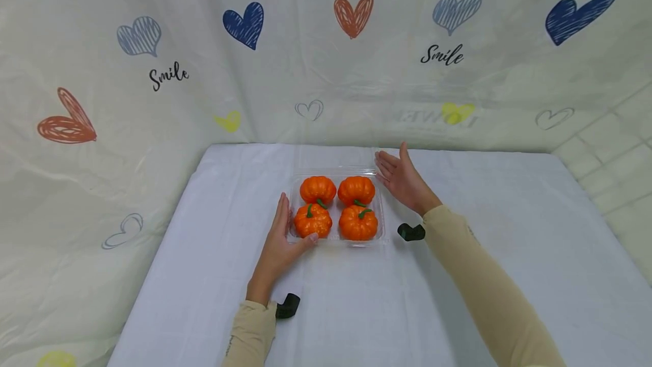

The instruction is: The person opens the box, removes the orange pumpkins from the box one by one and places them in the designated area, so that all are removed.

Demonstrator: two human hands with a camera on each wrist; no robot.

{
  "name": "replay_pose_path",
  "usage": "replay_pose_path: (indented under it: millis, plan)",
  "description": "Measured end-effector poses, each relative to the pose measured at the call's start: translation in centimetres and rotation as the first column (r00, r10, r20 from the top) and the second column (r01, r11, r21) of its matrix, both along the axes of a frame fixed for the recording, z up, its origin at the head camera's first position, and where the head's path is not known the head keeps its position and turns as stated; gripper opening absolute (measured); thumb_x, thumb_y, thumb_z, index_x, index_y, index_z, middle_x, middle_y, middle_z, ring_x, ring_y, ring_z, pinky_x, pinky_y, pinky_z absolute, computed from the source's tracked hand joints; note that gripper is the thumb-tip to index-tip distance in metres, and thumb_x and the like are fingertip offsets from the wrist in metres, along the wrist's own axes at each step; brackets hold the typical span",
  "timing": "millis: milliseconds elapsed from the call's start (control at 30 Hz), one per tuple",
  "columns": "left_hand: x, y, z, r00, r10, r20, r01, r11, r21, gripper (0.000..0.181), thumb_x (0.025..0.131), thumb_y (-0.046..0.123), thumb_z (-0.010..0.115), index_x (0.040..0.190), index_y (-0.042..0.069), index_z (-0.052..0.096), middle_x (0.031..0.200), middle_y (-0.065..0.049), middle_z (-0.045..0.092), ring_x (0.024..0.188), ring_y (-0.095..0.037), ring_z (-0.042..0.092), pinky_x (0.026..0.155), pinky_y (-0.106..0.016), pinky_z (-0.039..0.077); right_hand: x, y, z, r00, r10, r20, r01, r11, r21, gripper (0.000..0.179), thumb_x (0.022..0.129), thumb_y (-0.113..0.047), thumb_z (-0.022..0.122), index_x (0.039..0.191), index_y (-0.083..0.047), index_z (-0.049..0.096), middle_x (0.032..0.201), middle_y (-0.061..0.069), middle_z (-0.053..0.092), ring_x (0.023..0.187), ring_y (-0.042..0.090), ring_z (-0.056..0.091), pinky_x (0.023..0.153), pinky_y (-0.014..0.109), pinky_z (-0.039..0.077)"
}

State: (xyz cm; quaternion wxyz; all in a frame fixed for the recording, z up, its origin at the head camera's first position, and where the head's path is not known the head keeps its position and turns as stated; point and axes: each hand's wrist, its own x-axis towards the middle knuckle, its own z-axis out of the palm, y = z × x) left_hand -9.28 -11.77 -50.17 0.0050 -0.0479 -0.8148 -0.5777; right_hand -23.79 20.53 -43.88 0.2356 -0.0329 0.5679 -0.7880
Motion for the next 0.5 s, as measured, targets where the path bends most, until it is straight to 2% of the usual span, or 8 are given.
replay_pose_path:
  millis: [200, 300, 400, 500]
  plan:
    - [0.1, -0.1, 0.1, 1.000, -0.003, 0.007, 0.003, 1.000, 0.004, 0.118, 0.091, 0.046, 0.085, 0.174, 0.018, 0.007, 0.178, 0.010, 0.004, 0.160, -0.025, 0.026, 0.125, -0.040, 0.029, 0.5, 0.1, -0.7, 0.999, -0.009, 0.039, 0.009, 1.000, 0.013, 0.110, 0.099, -0.083, 0.033, 0.172, -0.009, -0.002, 0.180, 0.002, 0.001, 0.164, 0.017, 0.004, 0.130, 0.037, 0.013]
    - [0.0, -0.1, 0.1, 1.000, -0.003, 0.010, 0.003, 1.000, 0.002, 0.118, 0.091, 0.046, 0.085, 0.174, 0.018, 0.007, 0.178, 0.011, 0.004, 0.160, -0.024, 0.026, 0.125, -0.041, 0.029, 0.6, 0.1, -0.7, 1.000, -0.003, 0.029, 0.002, 0.999, 0.032, 0.108, 0.100, -0.082, 0.032, 0.172, -0.009, -0.003, 0.180, 0.005, 0.000, 0.164, 0.020, 0.003, 0.130, 0.039, 0.012]
    - [0.0, -0.1, 0.0, 1.000, -0.003, 0.009, 0.003, 1.000, -0.001, 0.118, 0.091, 0.047, 0.085, 0.174, 0.017, 0.008, 0.178, 0.011, 0.004, 0.160, -0.024, 0.026, 0.125, -0.041, 0.029, 0.7, 0.3, -0.4, 1.000, -0.003, -0.006, 0.003, 0.996, 0.088, 0.104, 0.103, -0.078, 0.033, 0.172, -0.010, -0.003, 0.180, 0.009, 0.001, 0.165, 0.024, 0.005, 0.131, 0.044, 0.012]
    - [0.0, -0.1, 0.0, 1.000, -0.004, 0.010, 0.004, 1.000, -0.003, 0.118, 0.091, 0.047, 0.085, 0.174, 0.018, 0.008, 0.178, 0.011, 0.005, 0.160, -0.025, 0.026, 0.125, -0.042, 0.030, 0.8, 0.5, 0.5, 0.997, -0.004, -0.083, 0.019, 0.982, 0.186, 0.096, 0.108, -0.070, 0.036, 0.173, -0.009, -0.001, 0.179, 0.012, 0.003, 0.164, 0.028, 0.009, 0.130, 0.046, 0.015]
